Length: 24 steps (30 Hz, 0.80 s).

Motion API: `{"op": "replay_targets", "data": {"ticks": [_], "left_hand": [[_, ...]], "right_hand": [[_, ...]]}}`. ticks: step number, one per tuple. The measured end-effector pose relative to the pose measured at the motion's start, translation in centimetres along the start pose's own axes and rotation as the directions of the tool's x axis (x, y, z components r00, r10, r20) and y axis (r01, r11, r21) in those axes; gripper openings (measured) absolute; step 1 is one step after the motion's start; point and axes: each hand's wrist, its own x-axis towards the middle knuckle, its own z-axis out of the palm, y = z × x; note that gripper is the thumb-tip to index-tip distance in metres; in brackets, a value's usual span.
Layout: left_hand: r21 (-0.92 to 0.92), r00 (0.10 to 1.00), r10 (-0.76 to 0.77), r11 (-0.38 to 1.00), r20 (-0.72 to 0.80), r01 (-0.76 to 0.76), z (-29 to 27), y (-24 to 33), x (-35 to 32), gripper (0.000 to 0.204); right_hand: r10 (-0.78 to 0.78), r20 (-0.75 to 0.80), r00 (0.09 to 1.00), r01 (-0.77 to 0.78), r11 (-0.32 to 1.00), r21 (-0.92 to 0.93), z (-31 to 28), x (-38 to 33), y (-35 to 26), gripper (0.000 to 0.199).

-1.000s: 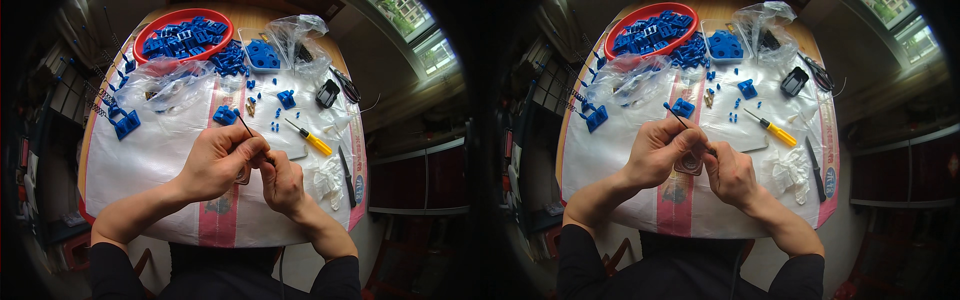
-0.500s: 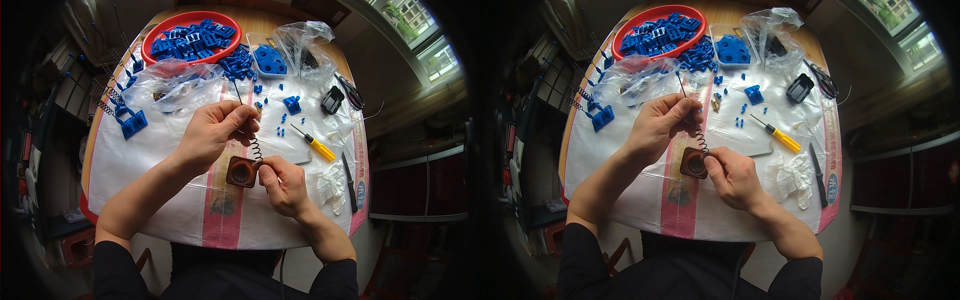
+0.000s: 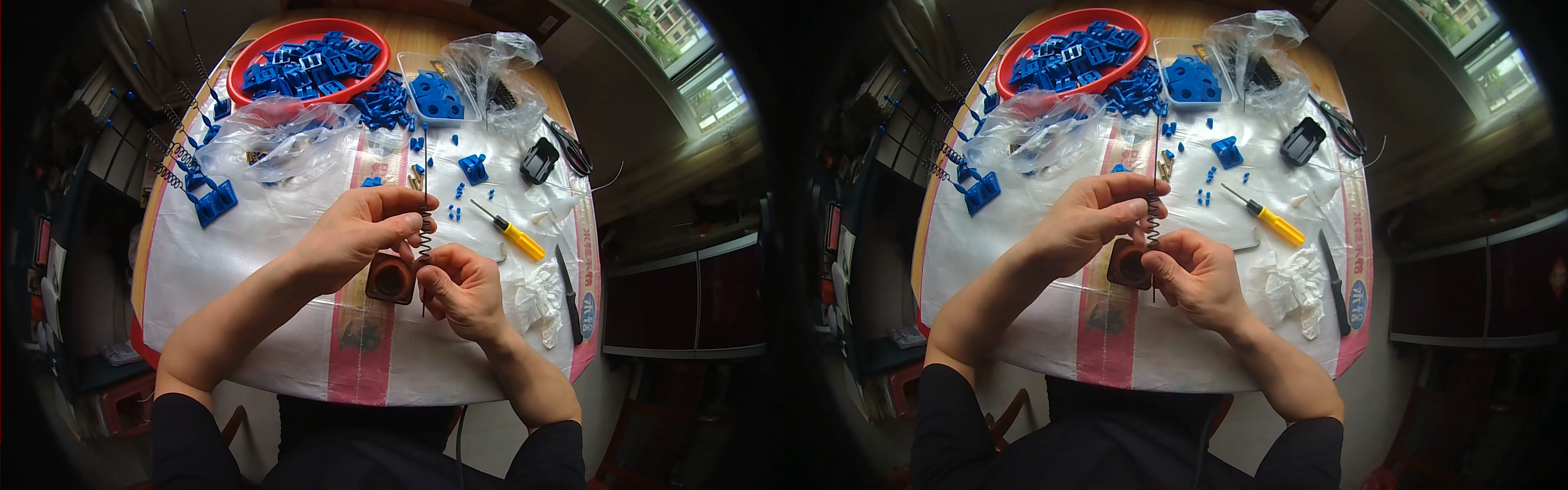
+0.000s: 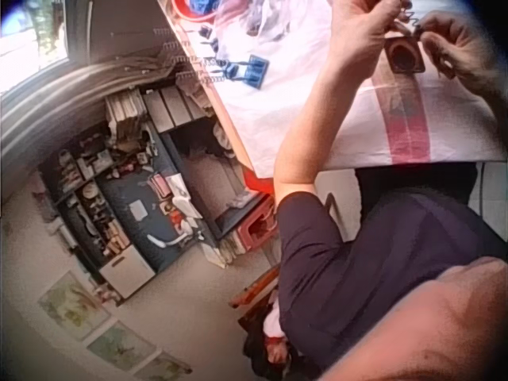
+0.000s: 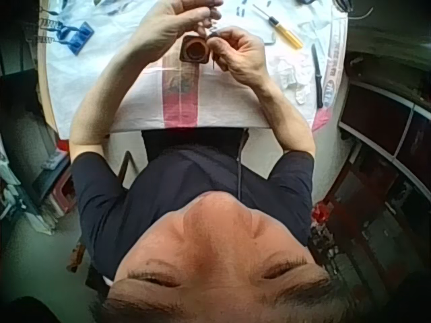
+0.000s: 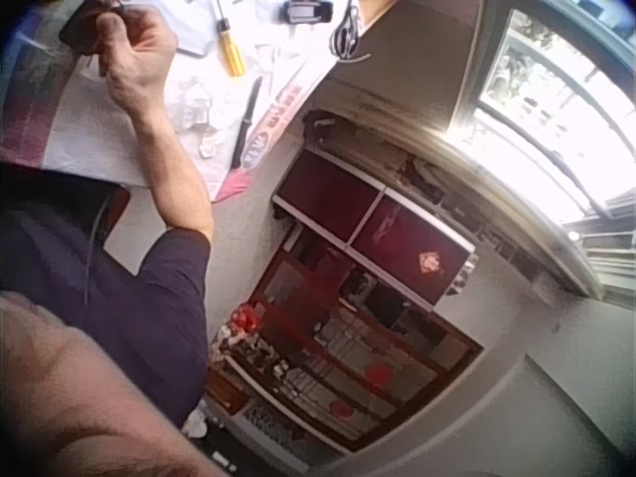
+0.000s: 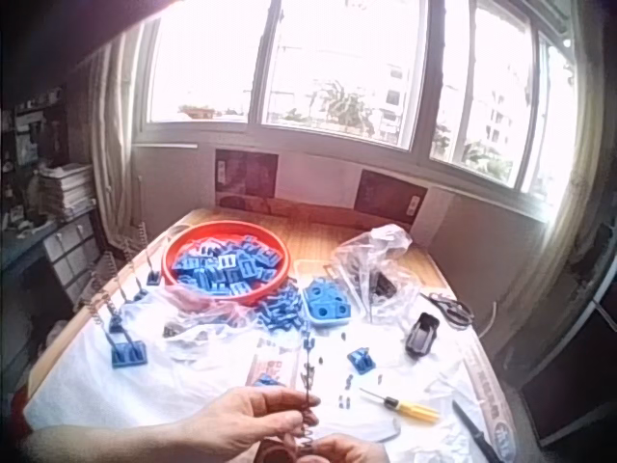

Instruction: The recorder is assembling small electronic or mechanical components involving a wire coil and plastic housing.

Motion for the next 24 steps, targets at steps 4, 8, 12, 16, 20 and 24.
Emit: {"op": "replay_targets", "data": {"ticks": [4, 8, 12, 16, 20, 24], "left_hand": [[-0.183, 1.0, -0.02, 0.983, 0.004, 0.021, -0.3, -0.5, 0.4, 0.037], [-0.257, 0.999, 0.01, 0.966, -0.032, -0.018, -1.3, -0.4, 0.6, 0.037], [-0.242, 0.998, 0.032, 0.969, -0.05, -0.043, -1.5, -0.5, 0.8, 0.037], [-0.251, 0.999, 0.024, 0.967, -0.043, -0.034, -1.5, -0.6, 0.9, 0.035], [-0.272, 0.999, 0.03, 0.961, -0.045, -0.041, -1.6, -0.5, 0.8, 0.035], [-0.26, 0.998, 0.041, 0.964, -0.036, -0.049, -1.5, -0.4, 0.9, 0.036]], "right_hand": [[0.0, 0.044, 0.999, -0.004, 0.996, 0.088, -0.3, 0.1, 0.5, 0.031], [0.053, 0.1, 0.994, -0.071, 0.981, 0.182, -0.2, 0.1, 0.0, 0.034], [0.088, 0.129, 0.988, -0.112, 0.975, 0.191, -0.3, 0.1, -0.1, 0.031], [0.093, 0.125, 0.988, -0.11, 0.984, 0.14, -0.4, 0.0, 0.1, 0.028], [0.103, 0.124, 0.987, -0.12, 0.983, 0.136, -0.3, 0.0, 0.0, 0.025], [0.094, 0.127, 0.987, -0.116, 0.978, 0.176, -0.4, 0.0, 0.1, 0.023]]}}
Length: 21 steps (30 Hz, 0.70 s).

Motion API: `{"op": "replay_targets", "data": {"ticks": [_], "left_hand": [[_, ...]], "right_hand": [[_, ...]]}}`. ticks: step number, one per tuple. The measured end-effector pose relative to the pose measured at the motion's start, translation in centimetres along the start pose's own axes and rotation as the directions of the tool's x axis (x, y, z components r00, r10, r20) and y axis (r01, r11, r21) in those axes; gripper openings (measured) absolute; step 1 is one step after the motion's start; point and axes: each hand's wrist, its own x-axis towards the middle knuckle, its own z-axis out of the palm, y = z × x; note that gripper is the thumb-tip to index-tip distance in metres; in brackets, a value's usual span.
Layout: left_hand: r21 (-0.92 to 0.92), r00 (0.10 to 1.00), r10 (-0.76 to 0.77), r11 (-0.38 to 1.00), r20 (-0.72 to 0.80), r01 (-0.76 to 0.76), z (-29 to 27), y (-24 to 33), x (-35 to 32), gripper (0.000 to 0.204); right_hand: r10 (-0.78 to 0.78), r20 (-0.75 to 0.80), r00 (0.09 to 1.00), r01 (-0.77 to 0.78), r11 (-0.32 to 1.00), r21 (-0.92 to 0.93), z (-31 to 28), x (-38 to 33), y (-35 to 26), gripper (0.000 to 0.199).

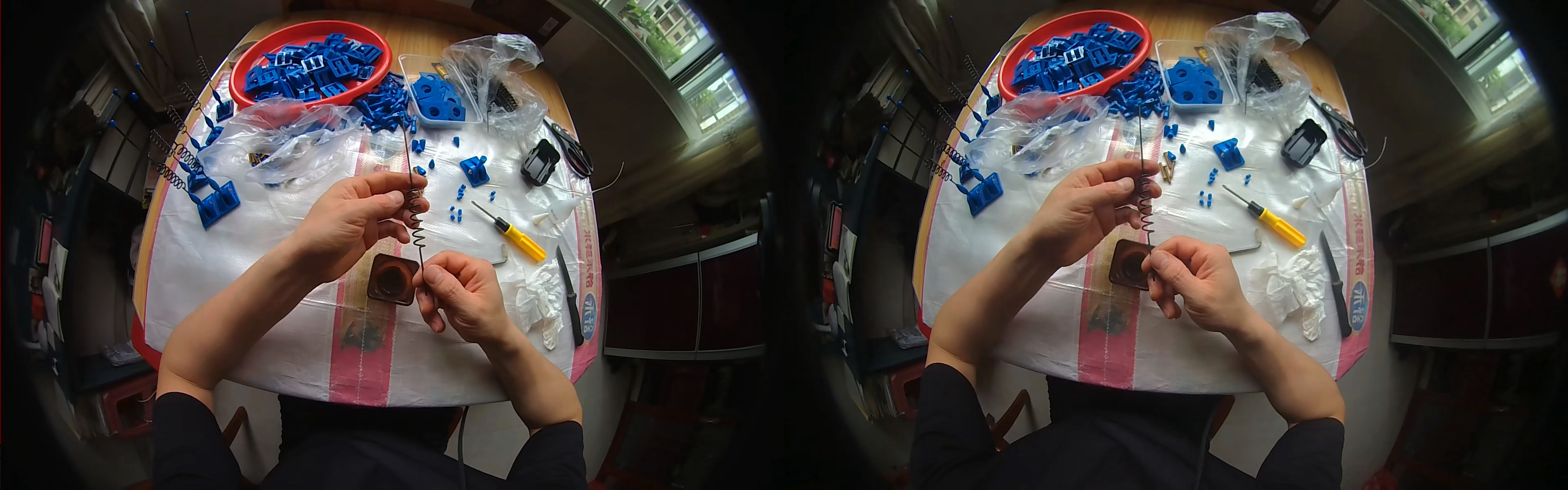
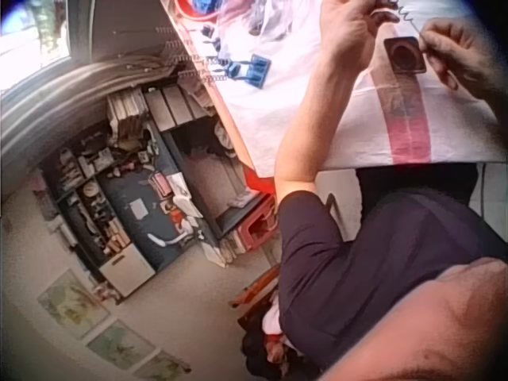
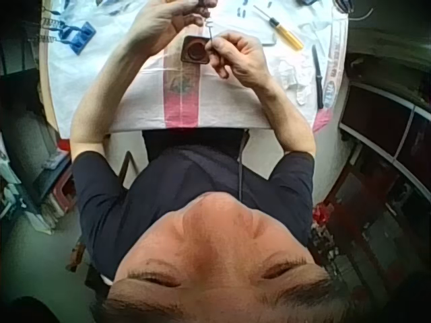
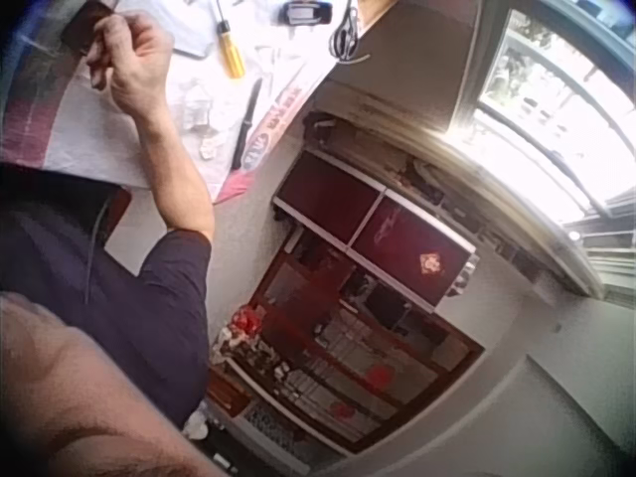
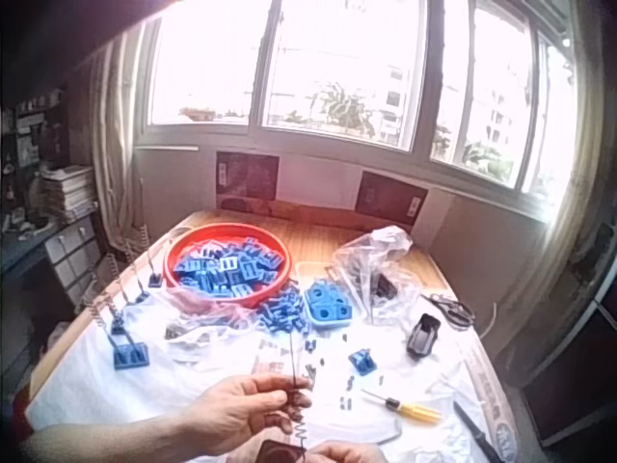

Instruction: The recorder is assembling small electronic or mechanical components involving a wire coil and plastic housing.

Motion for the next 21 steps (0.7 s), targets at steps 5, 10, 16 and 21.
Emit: {"op": "replay_targets", "data": {"ticks": [5, 10, 16, 21], "left_hand": [[0.027, 1.0, 0.016, 0.999, 0.01, -0.016, 0.12, 0.0, -0.02, 0.037], [0.031, 1.0, 0.019, 0.999, 0.007, -0.019, 0.1, 0.03, -0.08, 0.036], [-0.048, 0.999, -0.025, 0.998, 0.028, 0.027, 0.05, 0.17, 0.0, 0.04], [-0.077, 0.998, -0.023, 0.997, 0.053, 0.027, 0.09, 0.15, 0.02, 0.042]], "right_hand": [[-0.008, -0.005, 1.0, 0.008, 1.0, -0.013, -0.03, 0.02, -0.01, 0.021], [-0.006, -0.004, 1.0, 0.006, 0.999, -0.051, 0.14, 0.07, 0.01, 0.022], [0.012, 0.037, 0.999, -0.012, 1.0, 0.018, -0.11, 0.09, 0.15, 0.032], [-0.001, 0.05, 0.999, -0.004, 0.995, 0.098, -0.58, 0.2, 0.42, 0.041]]}}
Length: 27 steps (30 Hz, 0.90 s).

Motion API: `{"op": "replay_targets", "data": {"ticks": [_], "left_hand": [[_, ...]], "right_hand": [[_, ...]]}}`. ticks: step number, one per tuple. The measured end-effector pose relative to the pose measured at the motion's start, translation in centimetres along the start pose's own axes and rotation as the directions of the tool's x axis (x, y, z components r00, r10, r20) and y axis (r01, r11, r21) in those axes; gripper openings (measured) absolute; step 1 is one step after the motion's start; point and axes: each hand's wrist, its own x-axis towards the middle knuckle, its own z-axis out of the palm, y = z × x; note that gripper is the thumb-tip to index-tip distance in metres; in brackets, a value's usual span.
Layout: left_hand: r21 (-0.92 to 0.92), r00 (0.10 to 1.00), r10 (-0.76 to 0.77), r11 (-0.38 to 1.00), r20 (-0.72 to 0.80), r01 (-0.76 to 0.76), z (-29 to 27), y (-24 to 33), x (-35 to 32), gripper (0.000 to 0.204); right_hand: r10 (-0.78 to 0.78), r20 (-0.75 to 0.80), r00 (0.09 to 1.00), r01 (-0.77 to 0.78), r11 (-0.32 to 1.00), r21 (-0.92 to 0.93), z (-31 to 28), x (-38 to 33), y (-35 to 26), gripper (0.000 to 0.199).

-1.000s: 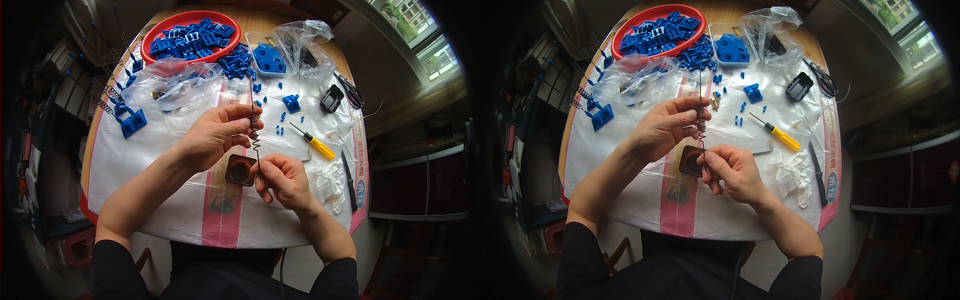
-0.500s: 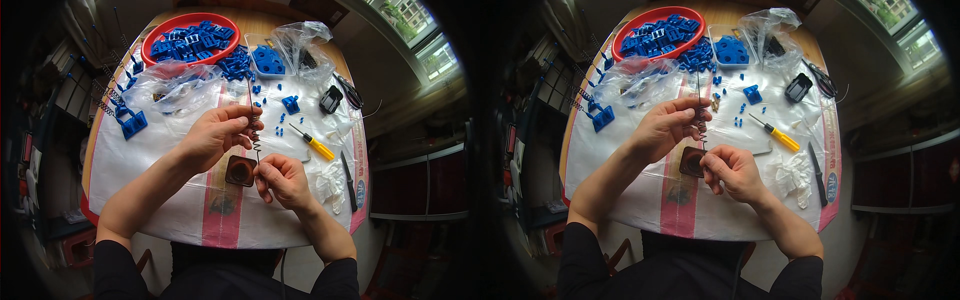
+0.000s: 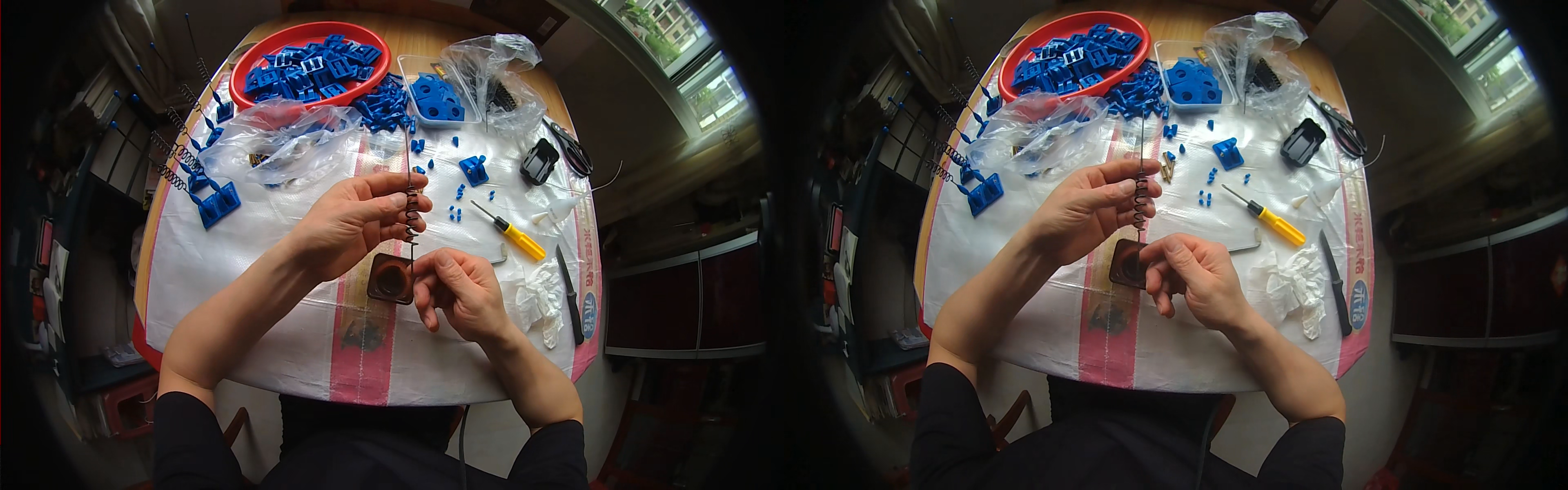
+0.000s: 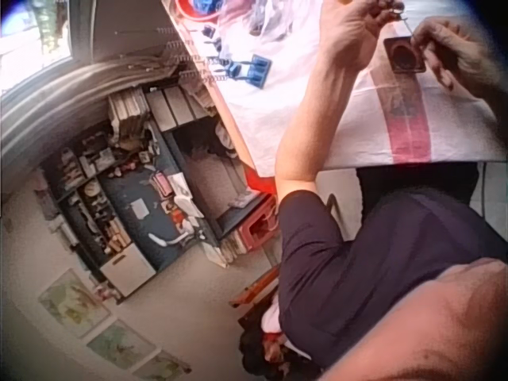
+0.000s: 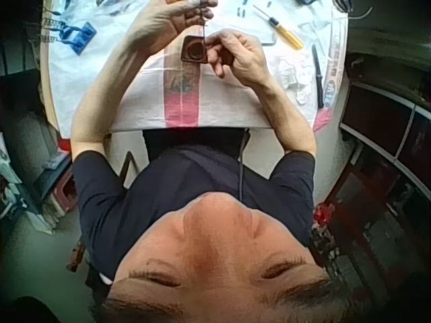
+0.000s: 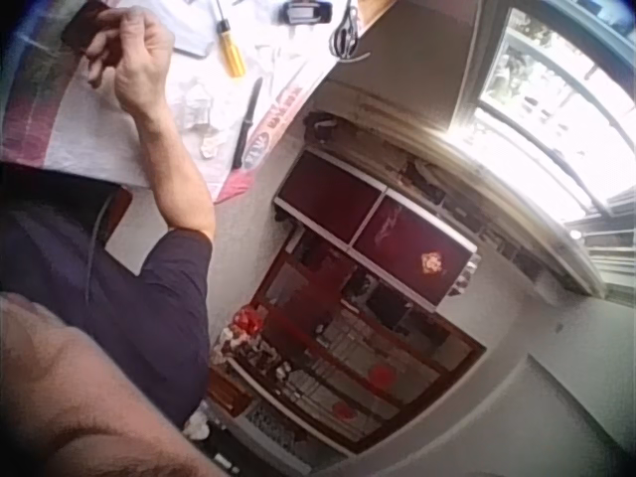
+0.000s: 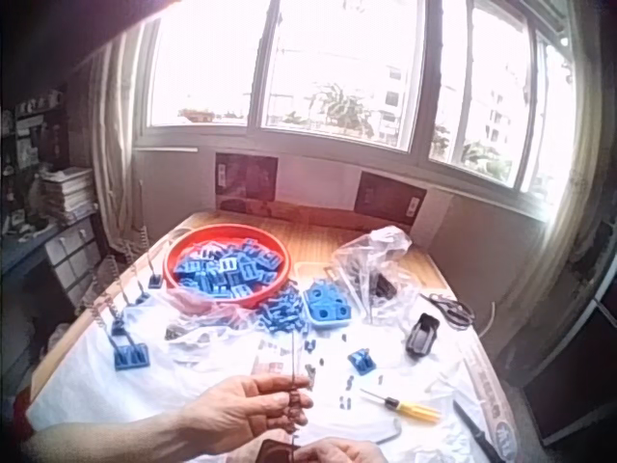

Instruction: The recorder is assembling small electronic or mechanical components involving a wire coil and plastic housing.

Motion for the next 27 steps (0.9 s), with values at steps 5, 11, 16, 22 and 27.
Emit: {"op": "replay_targets", "data": {"ticks": [5, 11, 16, 22, 27], "left_hand": [[0.064, 1.0, 0.003, 0.998, 0.016, -0.004, 0.4, -0.4, -0.1, 0.043], [0.147, 0.999, -0.018, 0.989, 0.044, 0.011, 1.0, -0.8, -0.3, 0.041], [0.208, 0.998, -0.032, 0.978, 0.05, 0.021, 1.4, -0.8, -0.5, 0.041], [0.226, 0.998, -0.033, 0.974, 0.053, 0.02, 1.6, -0.8, -0.6, 0.038], [0.099, 0.998, -0.058, 0.993, -0.008, 0.058, 1.1, -0.8, -0.4, 0.032]], "right_hand": [[-0.041, 0.004, 0.999, 0.041, 0.999, 0.029, -0.1, 0.4, 0.2, 0.044], [-0.022, 0.025, 0.999, 0.019, 0.995, 0.099, 0.4, 0.4, -0.4, 0.047], [0.007, 0.067, 0.998, -0.015, 0.993, 0.117, 0.2, 0.4, -0.2, 0.049], [0.006, 0.095, 0.995, -0.02, 0.99, 0.143, 0.4, 0.3, -0.4, 0.042], [0.023, 0.138, 0.99, -0.042, 0.99, 0.135, 0.3, 0.2, -0.3, 0.038]]}}
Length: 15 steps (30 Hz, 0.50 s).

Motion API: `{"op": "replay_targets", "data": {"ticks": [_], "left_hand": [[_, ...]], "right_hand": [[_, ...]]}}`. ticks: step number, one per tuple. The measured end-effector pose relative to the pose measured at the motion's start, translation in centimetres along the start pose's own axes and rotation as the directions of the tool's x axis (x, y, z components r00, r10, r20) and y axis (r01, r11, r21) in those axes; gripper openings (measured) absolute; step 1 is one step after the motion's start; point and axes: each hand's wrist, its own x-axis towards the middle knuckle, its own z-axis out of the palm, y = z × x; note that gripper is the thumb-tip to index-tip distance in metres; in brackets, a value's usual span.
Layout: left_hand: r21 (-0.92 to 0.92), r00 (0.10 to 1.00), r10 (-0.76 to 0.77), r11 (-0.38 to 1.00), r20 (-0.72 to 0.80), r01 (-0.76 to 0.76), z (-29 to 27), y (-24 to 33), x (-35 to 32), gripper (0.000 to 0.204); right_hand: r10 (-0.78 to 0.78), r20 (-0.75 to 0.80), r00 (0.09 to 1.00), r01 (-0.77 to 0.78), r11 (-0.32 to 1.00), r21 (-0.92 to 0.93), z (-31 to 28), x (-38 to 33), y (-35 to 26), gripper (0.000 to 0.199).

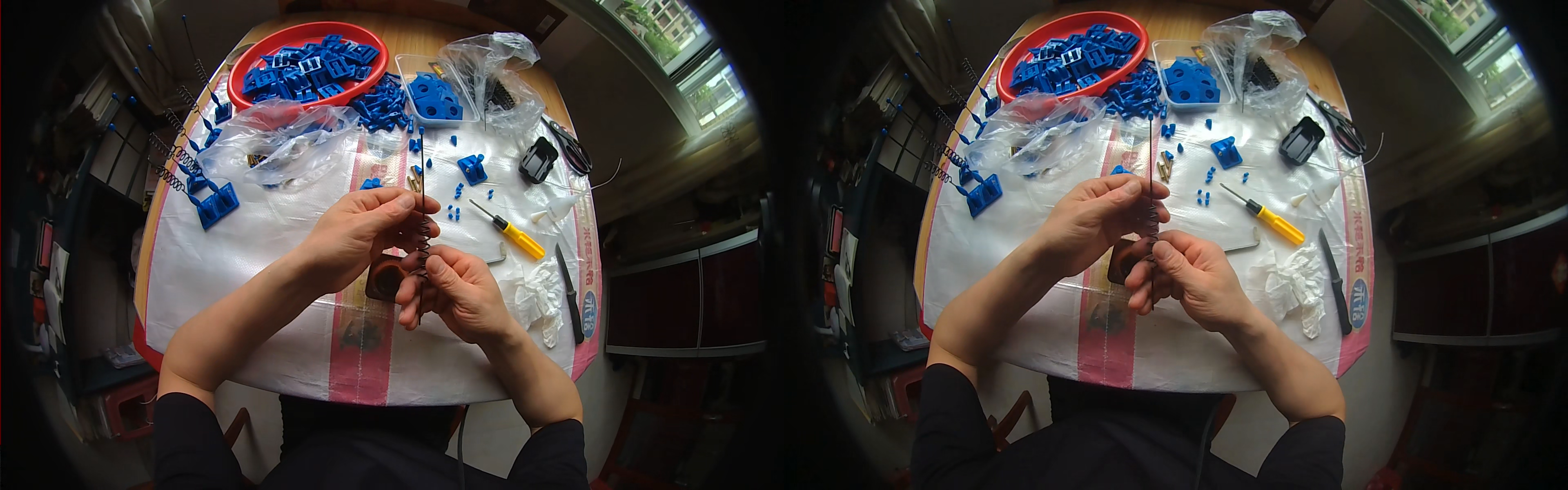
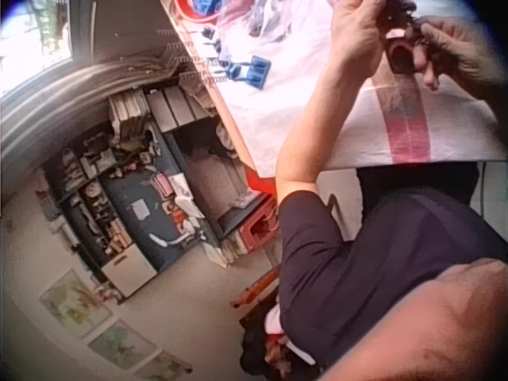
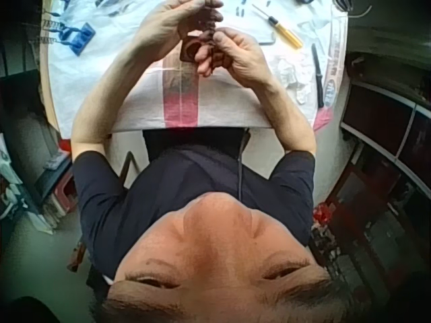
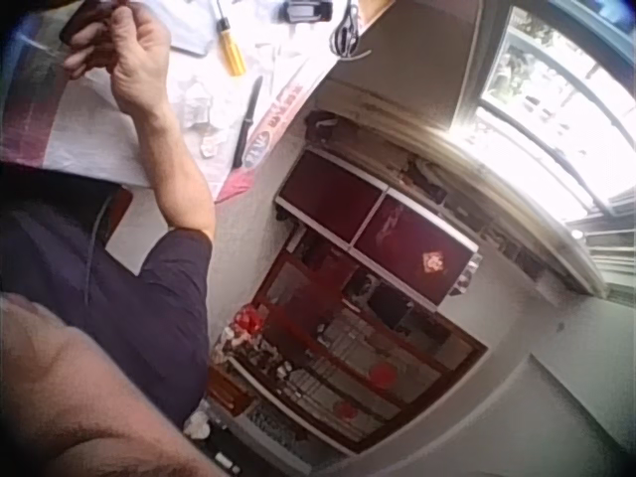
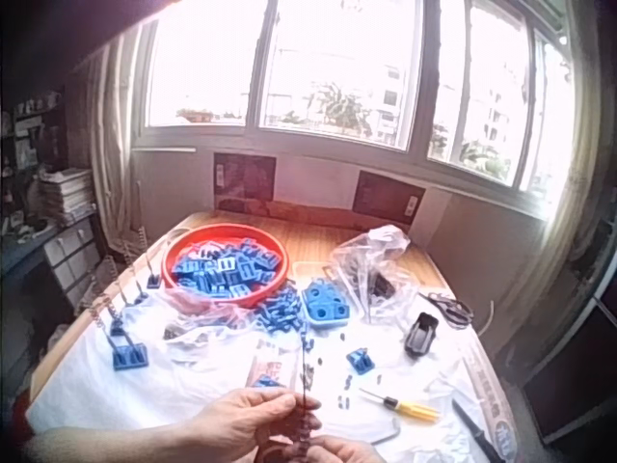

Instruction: The recorder is assembling small electronic or mechanical components involving a wire coil and plastic housing.

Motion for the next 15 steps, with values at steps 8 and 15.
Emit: {"op": "replay_targets", "data": {"ticks": [8, 15], "left_hand": [[-0.101, 0.999, 0.013, 0.995, 0.033, -0.009, -0.4, -1.0, 0.2, 0.032], [0.036, 1.0, 0.006, 0.999, 0.018, -0.006, 0.5, -1.3, -0.1, 0.034]], "right_hand": [[0.057, 0.022, 0.998, -0.058, 0.998, 0.038, 0.6, -0.1, 0.2, 0.037], [0.056, 0.058, 0.997, -0.066, 0.978, 0.198, 0.3, -0.2, 0.9, 0.038]]}}
